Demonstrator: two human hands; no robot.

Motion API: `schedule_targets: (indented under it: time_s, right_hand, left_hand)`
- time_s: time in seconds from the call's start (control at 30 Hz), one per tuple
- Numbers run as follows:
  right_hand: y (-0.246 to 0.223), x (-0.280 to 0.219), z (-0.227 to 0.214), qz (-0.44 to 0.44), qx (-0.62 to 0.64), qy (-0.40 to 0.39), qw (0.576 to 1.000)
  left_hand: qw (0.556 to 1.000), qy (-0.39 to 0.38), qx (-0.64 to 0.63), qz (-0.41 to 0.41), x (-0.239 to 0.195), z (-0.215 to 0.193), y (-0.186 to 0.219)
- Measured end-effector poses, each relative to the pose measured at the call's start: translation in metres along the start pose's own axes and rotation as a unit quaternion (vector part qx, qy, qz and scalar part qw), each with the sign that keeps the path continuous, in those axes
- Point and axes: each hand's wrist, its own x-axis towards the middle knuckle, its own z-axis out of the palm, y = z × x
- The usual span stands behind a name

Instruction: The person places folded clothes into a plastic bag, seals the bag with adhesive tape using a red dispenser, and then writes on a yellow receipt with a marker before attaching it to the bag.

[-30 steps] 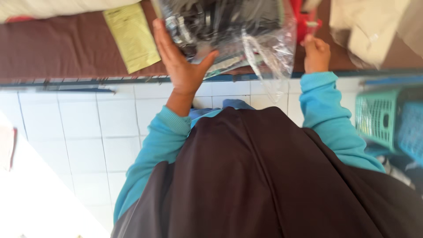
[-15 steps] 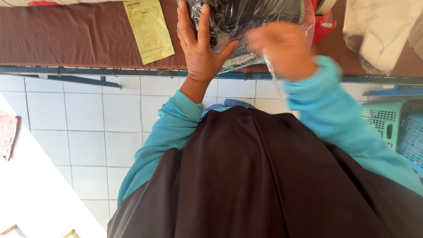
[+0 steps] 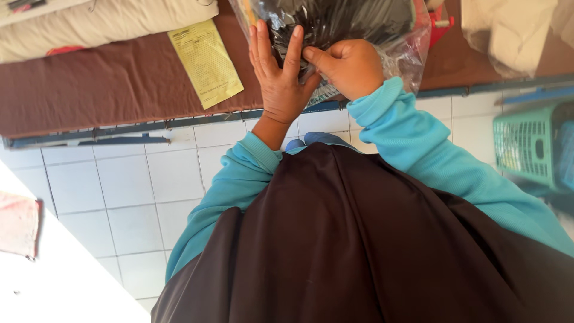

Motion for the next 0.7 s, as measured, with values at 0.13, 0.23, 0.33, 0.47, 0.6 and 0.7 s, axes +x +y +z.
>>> schedule_targets:
  time_s: [0.13,0.23,0.33,0.47,0.6,0.7]
  right_hand:
    - [0.033,-0.003,0.005,0.023,-0.046,0.064,0.997]
    - [0.09,-0.012,0.016,0.074,-0.062,0.087,0.992]
    - [0.146,-0.047,0.038,0.109,0.092,0.117,0.983]
    - [0.142,-0.077,0.012,-0.163,0.146,0.258,0.941]
    - [0.113,-0.044,0.0,-0.33,0.2,0.222,0.895]
    - [0.145,-0.021,-0.002,-0.069,0.687,0.118,0.714]
  left_hand:
    - [0.998,-0.049,-0.02,0.014,0.002,-0.006,-0.008]
    - [0.995,-0.093,0.005,0.037,0.01,-0.021,-0.008]
    - [0.978,-0.091,0.053,0.18,0.032,-0.03,0.004]
    - [0.928,-0.147,0.074,0.335,0.08,-0.005,0.023]
    - [0.828,-0.233,0.061,0.507,0.129,0.042,0.041]
    - [0.726,-0.286,0.034,0.624,0.148,0.061,0.049]
